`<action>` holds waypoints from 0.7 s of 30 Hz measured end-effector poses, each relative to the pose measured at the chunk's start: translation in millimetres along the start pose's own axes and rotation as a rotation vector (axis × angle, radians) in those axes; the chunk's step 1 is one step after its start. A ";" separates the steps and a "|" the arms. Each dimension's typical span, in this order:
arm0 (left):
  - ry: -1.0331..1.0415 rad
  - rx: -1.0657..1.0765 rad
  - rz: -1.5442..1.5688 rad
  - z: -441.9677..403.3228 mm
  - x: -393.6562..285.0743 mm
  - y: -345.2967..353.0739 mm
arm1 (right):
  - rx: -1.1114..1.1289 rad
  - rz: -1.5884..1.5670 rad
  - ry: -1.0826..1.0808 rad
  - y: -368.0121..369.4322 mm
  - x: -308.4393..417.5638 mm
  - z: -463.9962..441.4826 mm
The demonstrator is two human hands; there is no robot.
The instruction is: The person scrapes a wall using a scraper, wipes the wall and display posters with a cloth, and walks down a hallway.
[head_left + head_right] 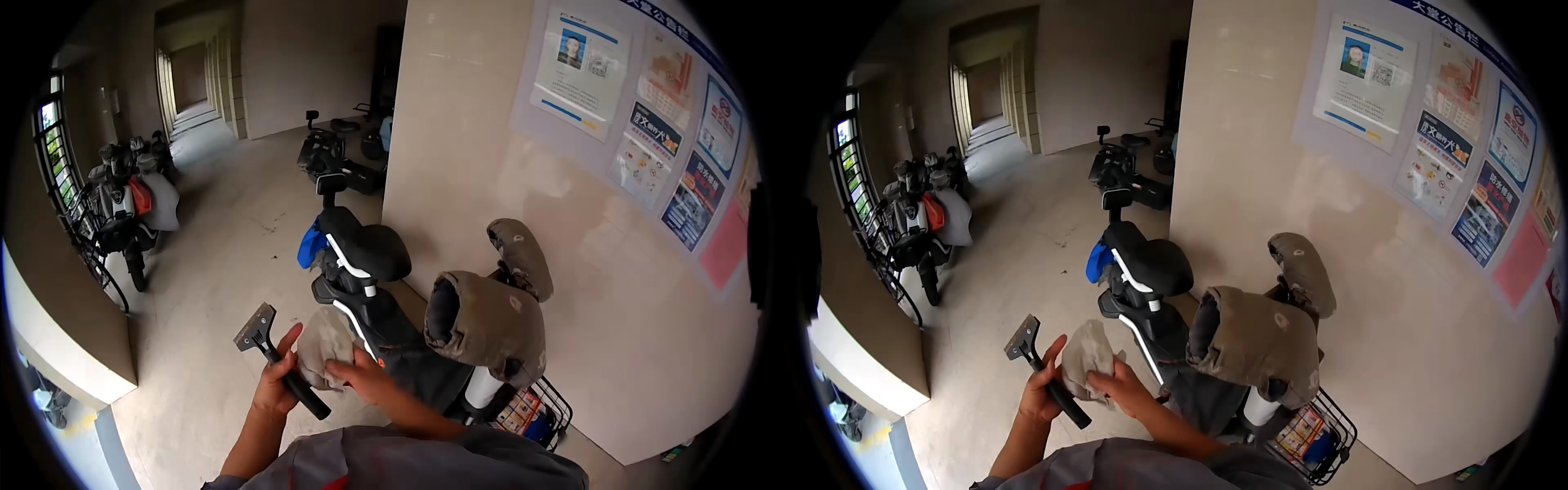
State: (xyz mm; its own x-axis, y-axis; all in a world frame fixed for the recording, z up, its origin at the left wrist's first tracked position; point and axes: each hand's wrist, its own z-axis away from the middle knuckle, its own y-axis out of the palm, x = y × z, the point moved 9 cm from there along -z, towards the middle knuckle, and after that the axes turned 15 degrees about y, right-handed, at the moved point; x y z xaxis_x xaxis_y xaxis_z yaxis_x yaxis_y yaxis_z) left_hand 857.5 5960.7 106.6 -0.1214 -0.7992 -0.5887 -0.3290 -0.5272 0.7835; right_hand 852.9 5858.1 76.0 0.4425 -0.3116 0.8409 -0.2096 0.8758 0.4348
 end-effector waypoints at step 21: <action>0.063 0.368 -0.602 -496.0 0.4 -73.5 | -0.957 0.488 -0.469 -125.0 269.4 -284.6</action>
State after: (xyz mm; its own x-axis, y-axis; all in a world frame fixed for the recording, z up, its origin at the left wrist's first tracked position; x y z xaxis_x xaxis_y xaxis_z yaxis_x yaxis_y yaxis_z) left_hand 1346.1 5856.0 147.5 0.2321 -0.4209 -0.8769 -0.6187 -0.7595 0.2009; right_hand 1246.5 5769.6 156.5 0.0895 0.2041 0.9748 0.5616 0.7980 -0.2187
